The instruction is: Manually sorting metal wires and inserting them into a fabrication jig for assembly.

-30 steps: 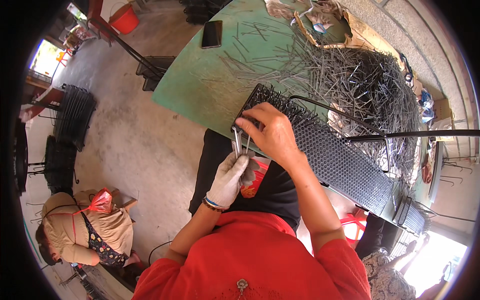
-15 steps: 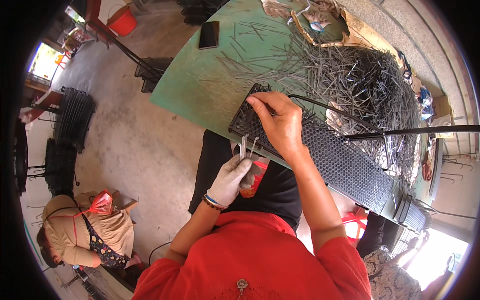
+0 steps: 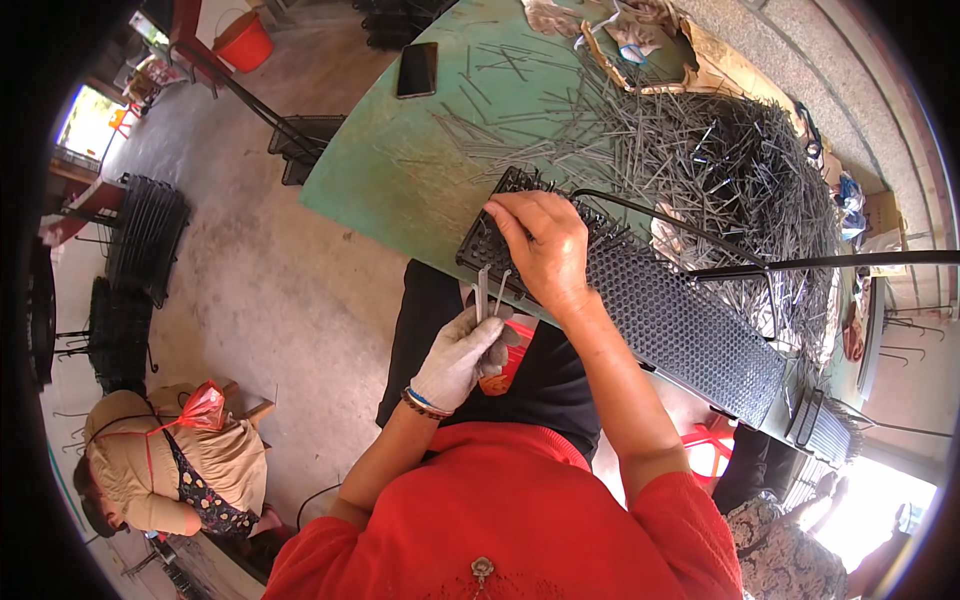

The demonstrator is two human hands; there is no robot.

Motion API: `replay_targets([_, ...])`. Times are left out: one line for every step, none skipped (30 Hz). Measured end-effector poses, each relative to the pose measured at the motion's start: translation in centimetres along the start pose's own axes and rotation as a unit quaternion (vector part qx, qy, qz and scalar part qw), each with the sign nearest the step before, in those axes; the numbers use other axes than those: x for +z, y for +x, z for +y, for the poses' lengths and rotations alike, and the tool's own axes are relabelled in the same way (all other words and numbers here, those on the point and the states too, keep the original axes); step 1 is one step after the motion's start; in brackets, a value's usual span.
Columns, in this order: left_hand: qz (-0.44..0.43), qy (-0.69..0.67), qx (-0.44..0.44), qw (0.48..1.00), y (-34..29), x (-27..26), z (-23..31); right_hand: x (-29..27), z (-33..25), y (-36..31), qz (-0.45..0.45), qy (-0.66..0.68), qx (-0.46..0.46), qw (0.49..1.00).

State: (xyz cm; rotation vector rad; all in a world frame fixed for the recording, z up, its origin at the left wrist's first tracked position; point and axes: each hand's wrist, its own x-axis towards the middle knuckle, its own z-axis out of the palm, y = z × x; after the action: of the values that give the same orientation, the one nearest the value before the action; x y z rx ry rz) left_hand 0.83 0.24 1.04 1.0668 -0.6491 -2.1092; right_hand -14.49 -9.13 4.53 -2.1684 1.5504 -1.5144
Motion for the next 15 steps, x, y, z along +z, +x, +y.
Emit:
replay_targets([-0.002,0.001,0.002,1.000,0.0,-0.1,0.0,0.1,0.0,-0.1,0.000,0.000,0.000,1.000])
replay_targets([-0.004,0.003,0.003,1.000,0.1,-0.1,0.0,0.1,0.0,-0.3,-0.020,-0.021,-0.015,0.999])
replay_targets([-0.004,0.003,0.003,1.000,0.1,-0.2,-0.1,0.1,-0.1,-0.4,-0.040,-0.043,-0.030,0.998])
replay_targets([-0.008,0.003,0.007,1.000,0.2,-0.3,-0.2,0.2,-0.1,-0.7,-0.046,-0.053,-0.028,0.997])
replay_targets([-0.011,0.003,0.010,1.000,0.2,-0.4,-0.3,0.0,-0.2,-0.7,-0.046,-0.053,-0.028,0.997])
replay_targets([-0.011,0.003,0.010,1.000,0.2,-0.3,-0.3,-0.2,-0.5,-0.5,-0.071,-0.080,-0.043,0.993])
replay_targets([-0.008,0.002,0.010,1.000,0.2,-0.3,-0.3,-0.3,-0.6,-0.4,-0.096,-0.106,-0.058,0.988])
replay_targets([-0.006,0.002,0.011,1.000,0.2,-0.2,-0.2,-0.3,-0.6,-0.5,-0.096,-0.106,-0.058,0.988])
replay_targets([-0.006,0.002,0.011,1.000,0.1,-0.2,-0.2,-0.3,-0.4,-0.7,-0.096,-0.115,-0.066,0.987])
replay_targets([-0.005,-0.002,0.010,1.000,0.1,-0.2,-0.2,-0.3,-0.3,-0.8,-0.095,-0.124,-0.074,0.985])
replay_targets([-0.005,-0.005,0.010,1.000,0.1,-0.1,-0.1,-0.4,-0.3,-0.9,-0.095,-0.124,-0.074,0.985])
replay_targets([-0.005,-0.005,0.010,1.000,0.0,0.0,0.0,-0.5,-0.2,-1.0,-0.072,-0.105,-0.068,0.990])
replay_targets([-0.006,-0.012,0.019,1.000,-0.1,0.1,0.1,-0.6,-0.1,-1.1,-0.048,-0.085,-0.061,0.993])
replay_targets([-0.007,-0.020,0.028,0.999,-0.1,0.1,0.2,-1.0,-0.1,-1.1,-0.048,-0.085,-0.061,0.993])
replay_targets([-0.005,-0.020,0.028,0.999,-0.1,0.1,0.2,-1.6,-0.4,-1.1,-0.070,-0.054,-0.029,0.996])
